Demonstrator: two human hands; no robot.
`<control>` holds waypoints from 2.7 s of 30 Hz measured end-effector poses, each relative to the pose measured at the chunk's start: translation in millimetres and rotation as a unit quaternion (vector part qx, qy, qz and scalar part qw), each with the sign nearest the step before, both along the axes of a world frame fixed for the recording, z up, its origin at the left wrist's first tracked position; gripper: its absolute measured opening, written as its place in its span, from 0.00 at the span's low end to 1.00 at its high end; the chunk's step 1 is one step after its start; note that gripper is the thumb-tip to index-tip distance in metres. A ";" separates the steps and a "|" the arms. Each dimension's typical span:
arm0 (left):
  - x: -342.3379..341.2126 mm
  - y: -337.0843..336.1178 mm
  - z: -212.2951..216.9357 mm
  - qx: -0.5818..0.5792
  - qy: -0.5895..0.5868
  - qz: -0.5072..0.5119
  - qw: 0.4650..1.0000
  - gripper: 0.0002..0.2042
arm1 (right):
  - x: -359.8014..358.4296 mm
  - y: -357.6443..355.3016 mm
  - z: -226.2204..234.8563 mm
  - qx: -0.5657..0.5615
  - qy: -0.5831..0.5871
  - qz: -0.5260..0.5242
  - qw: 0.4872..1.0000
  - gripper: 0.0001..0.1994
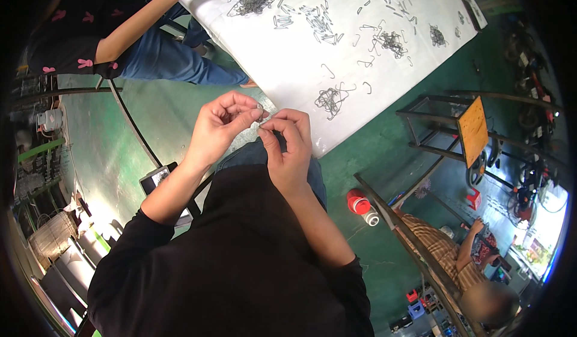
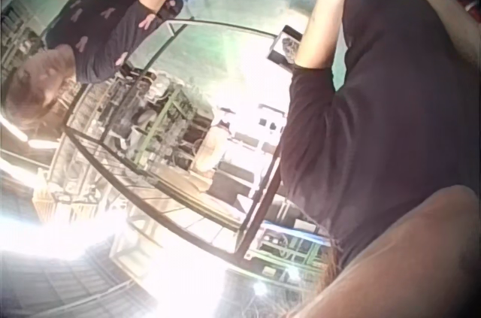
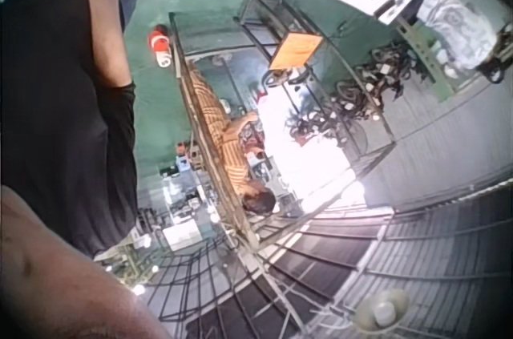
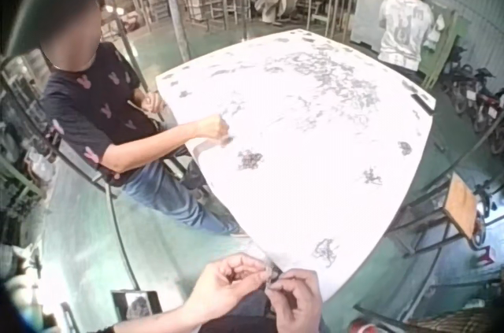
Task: The person repeatedly picks up small metal wire pieces from a white table, bends or twists them by hand, and places them back down. Another person works alongside at the same table. The camera wearer occasionally stands and hangs a wire on a nearby metal frame before resuming the repetitive assembly task.
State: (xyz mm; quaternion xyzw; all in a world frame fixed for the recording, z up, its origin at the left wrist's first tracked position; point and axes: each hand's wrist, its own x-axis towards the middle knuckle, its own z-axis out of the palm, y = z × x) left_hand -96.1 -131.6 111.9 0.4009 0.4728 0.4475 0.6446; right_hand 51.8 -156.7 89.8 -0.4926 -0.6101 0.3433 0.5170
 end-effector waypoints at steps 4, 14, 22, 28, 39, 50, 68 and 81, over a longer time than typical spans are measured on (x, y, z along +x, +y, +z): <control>-2.6 -7.1 3.9 0.031 0.033 0.005 0.999 0.05 | -2.0 0.1 0.3 -0.001 -0.008 0.000 1.000 0.04; 0.9 -7.3 -9.8 0.167 0.092 0.033 0.981 0.04 | 24.8 22.3 -6.5 -0.036 -0.054 0.076 0.995 0.07; 2.3 -12.5 -9.3 0.198 0.154 0.083 0.964 0.06 | 142.6 202.6 -77.6 -0.245 -0.292 -0.159 0.911 0.10; 8.6 -20.7 -7.6 0.179 0.174 0.105 0.963 0.05 | 142.2 271.3 -104.6 -0.296 -0.488 -0.101 0.815 0.15; 3.2 -22.1 -16.0 0.166 0.177 0.090 0.966 0.05 | 88.0 114.6 -31.5 -0.362 0.084 0.092 0.924 0.06; -7.7 -29.8 -10.0 0.205 0.181 0.074 0.959 0.07 | 8.5 4.6 38.6 -0.336 0.338 0.091 0.875 0.05; -8.5 38.1 -63.8 0.295 0.280 0.096 0.909 0.07 | 2.4 11.1 16.8 0.007 0.013 0.060 0.998 0.05; 121.7 217.8 -140.7 0.261 0.558 -0.042 0.787 0.04 | 28.1 8.1 11.1 -0.054 0.016 0.149 0.987 0.06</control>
